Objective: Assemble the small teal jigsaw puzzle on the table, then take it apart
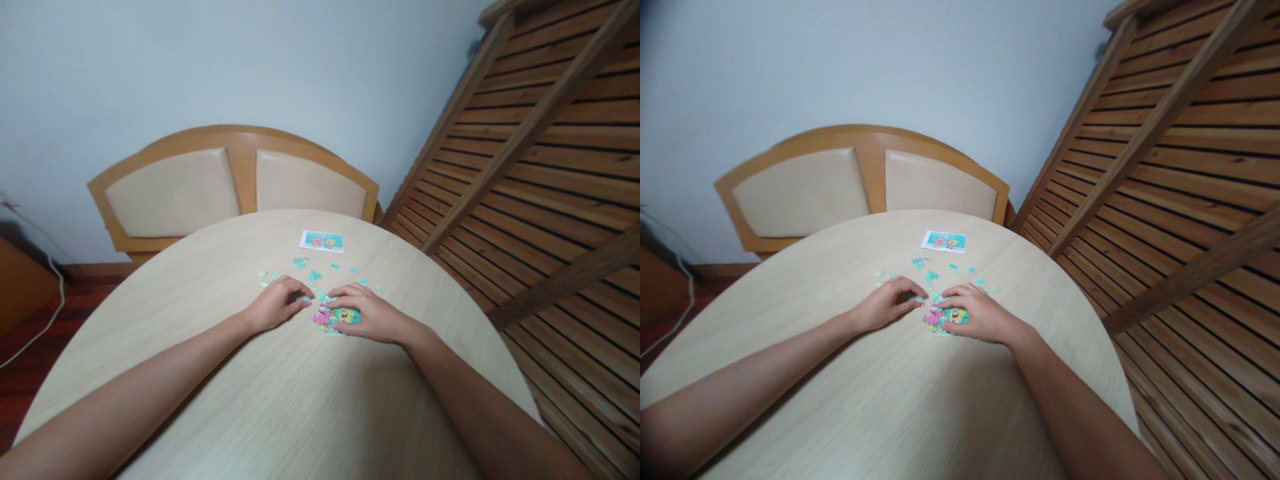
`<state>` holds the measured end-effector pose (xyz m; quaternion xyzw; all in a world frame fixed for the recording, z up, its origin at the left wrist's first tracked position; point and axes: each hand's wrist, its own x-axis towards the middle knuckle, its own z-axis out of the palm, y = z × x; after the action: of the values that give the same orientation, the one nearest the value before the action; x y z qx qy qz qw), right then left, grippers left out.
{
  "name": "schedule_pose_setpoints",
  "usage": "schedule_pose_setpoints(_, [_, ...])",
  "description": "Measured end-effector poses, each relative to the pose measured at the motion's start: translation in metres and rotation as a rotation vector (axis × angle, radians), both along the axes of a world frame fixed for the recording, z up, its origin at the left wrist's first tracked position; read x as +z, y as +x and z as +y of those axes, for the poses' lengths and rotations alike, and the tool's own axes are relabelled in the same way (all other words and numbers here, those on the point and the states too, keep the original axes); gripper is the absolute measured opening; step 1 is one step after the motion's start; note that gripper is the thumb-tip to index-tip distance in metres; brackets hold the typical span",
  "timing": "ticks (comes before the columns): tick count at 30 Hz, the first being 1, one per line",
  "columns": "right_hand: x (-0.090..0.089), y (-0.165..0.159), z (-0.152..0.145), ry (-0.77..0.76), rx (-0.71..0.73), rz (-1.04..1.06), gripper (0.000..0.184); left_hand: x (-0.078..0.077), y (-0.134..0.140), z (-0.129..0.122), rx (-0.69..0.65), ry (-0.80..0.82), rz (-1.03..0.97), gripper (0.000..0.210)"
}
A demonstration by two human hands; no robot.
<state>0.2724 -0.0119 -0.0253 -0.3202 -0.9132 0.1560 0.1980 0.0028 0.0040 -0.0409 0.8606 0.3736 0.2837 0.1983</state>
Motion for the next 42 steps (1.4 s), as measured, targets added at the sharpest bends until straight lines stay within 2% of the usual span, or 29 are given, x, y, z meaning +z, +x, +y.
schedule_pose_setpoints(3, [-0.001,0.0,0.0,0.002,0.002,-0.001,0.037,0.002,0.001,-0.003,-0.045,-0.003,-0.013,0.014])
schedule_pose_setpoints(8, [-0.001,0.0,0.001,0.006,-0.005,-0.007,0.037,0.006,0.002,-0.008,-0.162,0.088,0.0,0.016])
schedule_pose_setpoints(15, [-0.001,-0.001,0.0,0.004,-0.003,-0.003,0.037,0.008,0.004,-0.011,-0.217,0.103,-0.007,0.015])
schedule_pose_setpoints(26, [0.001,-0.002,0.0,-0.003,-0.002,0.005,0.037,0.005,0.01,-0.013,-0.12,-0.095,-0.212,0.012])
schedule_pose_setpoints(42, [0.0,-0.004,-0.001,0.008,0.009,0.01,0.036,0.005,0.016,-0.019,-0.051,-0.085,-0.126,0.012])
